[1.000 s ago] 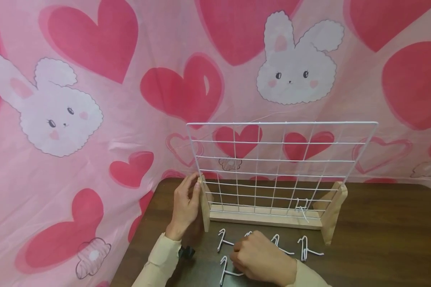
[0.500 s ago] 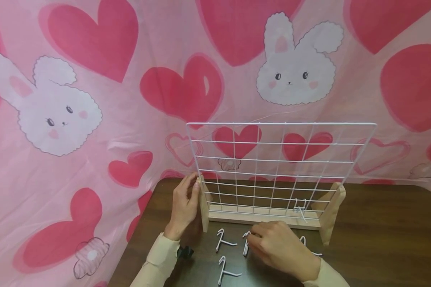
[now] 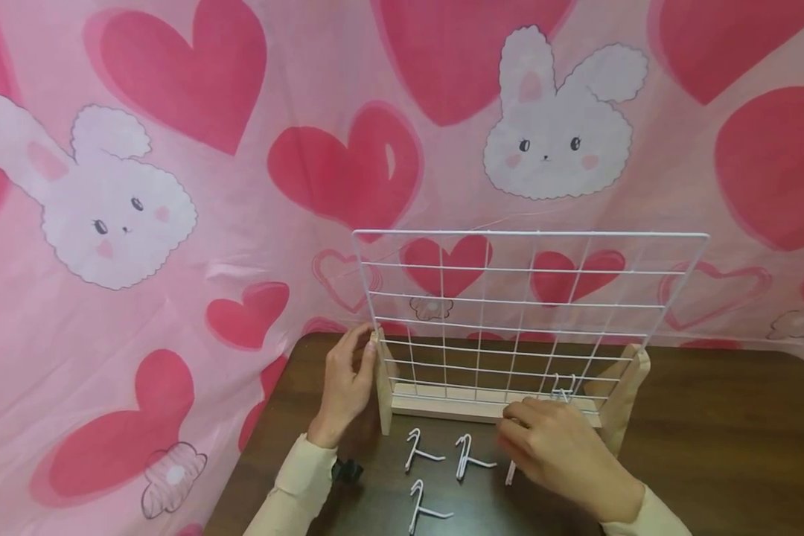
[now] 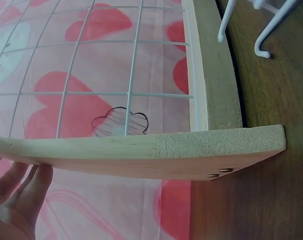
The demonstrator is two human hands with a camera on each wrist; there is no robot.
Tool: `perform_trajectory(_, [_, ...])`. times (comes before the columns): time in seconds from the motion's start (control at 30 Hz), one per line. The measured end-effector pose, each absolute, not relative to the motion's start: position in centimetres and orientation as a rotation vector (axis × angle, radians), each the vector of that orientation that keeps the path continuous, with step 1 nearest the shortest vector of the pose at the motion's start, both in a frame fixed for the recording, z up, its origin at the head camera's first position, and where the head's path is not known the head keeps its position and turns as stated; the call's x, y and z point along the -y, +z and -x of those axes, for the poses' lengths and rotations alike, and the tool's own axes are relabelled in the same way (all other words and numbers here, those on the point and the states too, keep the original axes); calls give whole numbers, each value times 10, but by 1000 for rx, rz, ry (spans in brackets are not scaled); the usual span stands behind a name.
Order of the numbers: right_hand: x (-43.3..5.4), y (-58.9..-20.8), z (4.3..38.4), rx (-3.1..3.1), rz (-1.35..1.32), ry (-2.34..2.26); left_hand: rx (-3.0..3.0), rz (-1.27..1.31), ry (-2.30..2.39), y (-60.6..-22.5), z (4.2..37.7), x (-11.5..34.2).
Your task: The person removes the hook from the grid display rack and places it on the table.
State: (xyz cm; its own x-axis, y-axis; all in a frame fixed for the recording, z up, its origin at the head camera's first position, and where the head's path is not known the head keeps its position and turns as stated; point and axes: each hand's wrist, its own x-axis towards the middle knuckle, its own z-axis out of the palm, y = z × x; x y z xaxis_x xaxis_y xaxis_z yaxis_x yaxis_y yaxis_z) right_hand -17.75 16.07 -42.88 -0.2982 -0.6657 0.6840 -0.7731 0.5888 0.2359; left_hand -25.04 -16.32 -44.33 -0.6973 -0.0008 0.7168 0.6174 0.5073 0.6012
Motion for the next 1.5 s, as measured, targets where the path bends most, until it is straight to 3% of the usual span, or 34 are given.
perform_trajectory(0.87, [-229,-427,185,2093,-847,158,2124,537,-1376,-438,253,170])
perform_trajectory(1.5, [-237,-449,196,2172,-877,148,2181,514,-1481,-433,251,173])
